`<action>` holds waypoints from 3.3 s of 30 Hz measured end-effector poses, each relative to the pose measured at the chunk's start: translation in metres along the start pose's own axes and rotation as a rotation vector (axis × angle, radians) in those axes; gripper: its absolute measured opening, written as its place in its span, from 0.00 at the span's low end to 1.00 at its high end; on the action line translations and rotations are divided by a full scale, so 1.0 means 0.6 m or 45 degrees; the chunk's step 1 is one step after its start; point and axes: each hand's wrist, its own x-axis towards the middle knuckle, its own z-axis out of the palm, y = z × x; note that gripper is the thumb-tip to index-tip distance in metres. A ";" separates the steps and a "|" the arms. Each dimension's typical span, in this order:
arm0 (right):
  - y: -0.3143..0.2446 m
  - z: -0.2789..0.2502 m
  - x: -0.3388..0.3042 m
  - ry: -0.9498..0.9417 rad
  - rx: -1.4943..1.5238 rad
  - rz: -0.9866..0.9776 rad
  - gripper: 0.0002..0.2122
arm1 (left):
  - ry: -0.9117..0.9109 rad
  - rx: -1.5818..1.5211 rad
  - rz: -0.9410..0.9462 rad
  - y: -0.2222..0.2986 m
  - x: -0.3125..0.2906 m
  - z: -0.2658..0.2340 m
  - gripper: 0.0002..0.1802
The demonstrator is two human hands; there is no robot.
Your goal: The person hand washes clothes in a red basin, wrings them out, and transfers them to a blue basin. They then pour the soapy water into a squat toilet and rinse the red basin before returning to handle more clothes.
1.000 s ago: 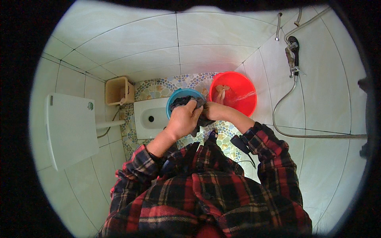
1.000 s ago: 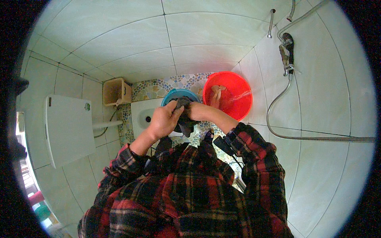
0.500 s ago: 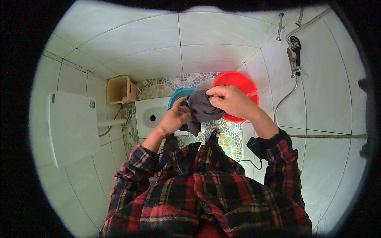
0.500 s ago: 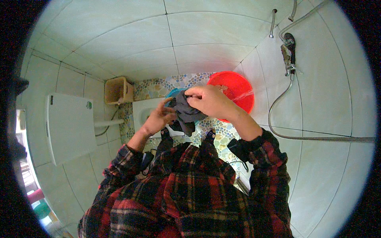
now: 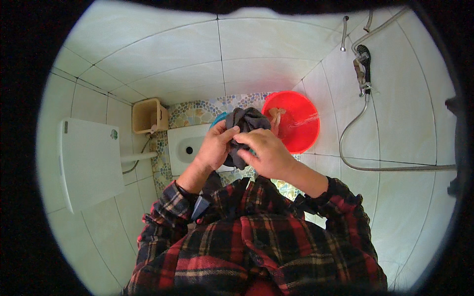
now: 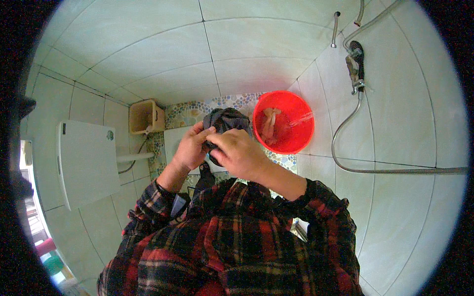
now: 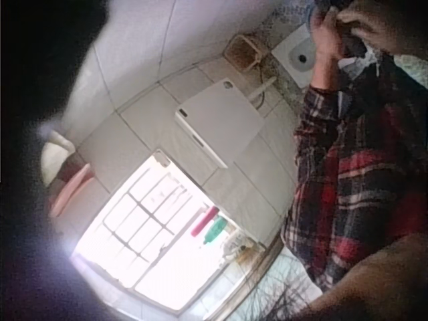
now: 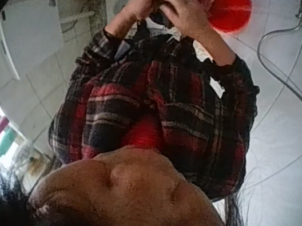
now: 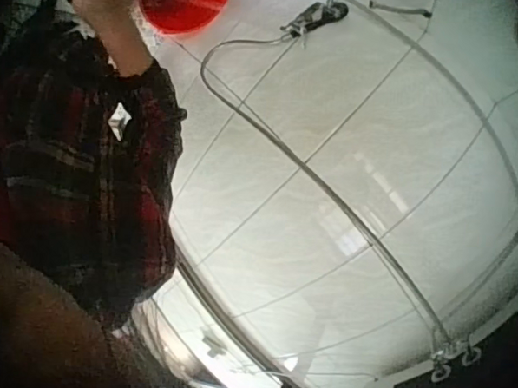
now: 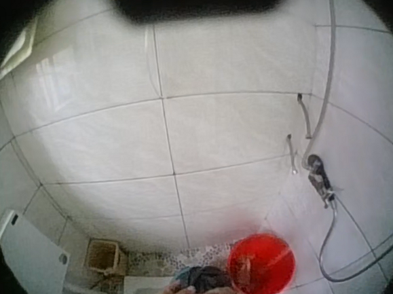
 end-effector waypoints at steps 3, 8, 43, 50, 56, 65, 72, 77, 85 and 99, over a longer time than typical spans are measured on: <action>0.036 -0.005 -0.005 0.069 0.232 0.450 0.16 | 0.003 0.079 0.024 -0.008 0.005 -0.003 0.13; 0.089 -0.026 0.002 -0.188 0.264 0.709 0.20 | 0.009 0.516 0.148 -0.011 0.012 0.003 0.13; 0.165 0.030 -0.028 0.376 1.445 1.182 0.11 | 0.185 1.631 0.817 0.001 -0.028 0.015 0.09; 0.139 0.000 -0.019 -0.408 0.473 0.974 0.15 | 0.058 1.723 1.266 0.056 -0.044 0.038 0.12; 0.145 -0.023 0.023 -0.483 0.787 0.812 0.13 | -0.152 1.725 1.335 0.069 -0.047 0.037 0.14; 0.164 -0.015 0.021 0.092 1.286 1.189 0.11 | -0.141 1.673 0.625 0.079 -0.056 -0.007 0.09; 0.139 0.019 0.029 -0.148 0.586 0.914 0.10 | 0.064 2.003 0.489 0.034 -0.007 -0.014 0.16; 0.103 -0.002 0.036 0.198 -0.113 0.249 0.09 | 0.074 0.783 0.311 0.066 0.001 -0.014 0.12; 0.064 -0.029 0.043 0.060 0.214 0.148 0.08 | 0.004 0.010 0.299 0.088 0.009 0.023 0.09; 0.024 -0.109 0.099 0.212 -0.052 0.072 0.09 | 0.108 0.438 0.430 0.096 0.009 0.007 0.12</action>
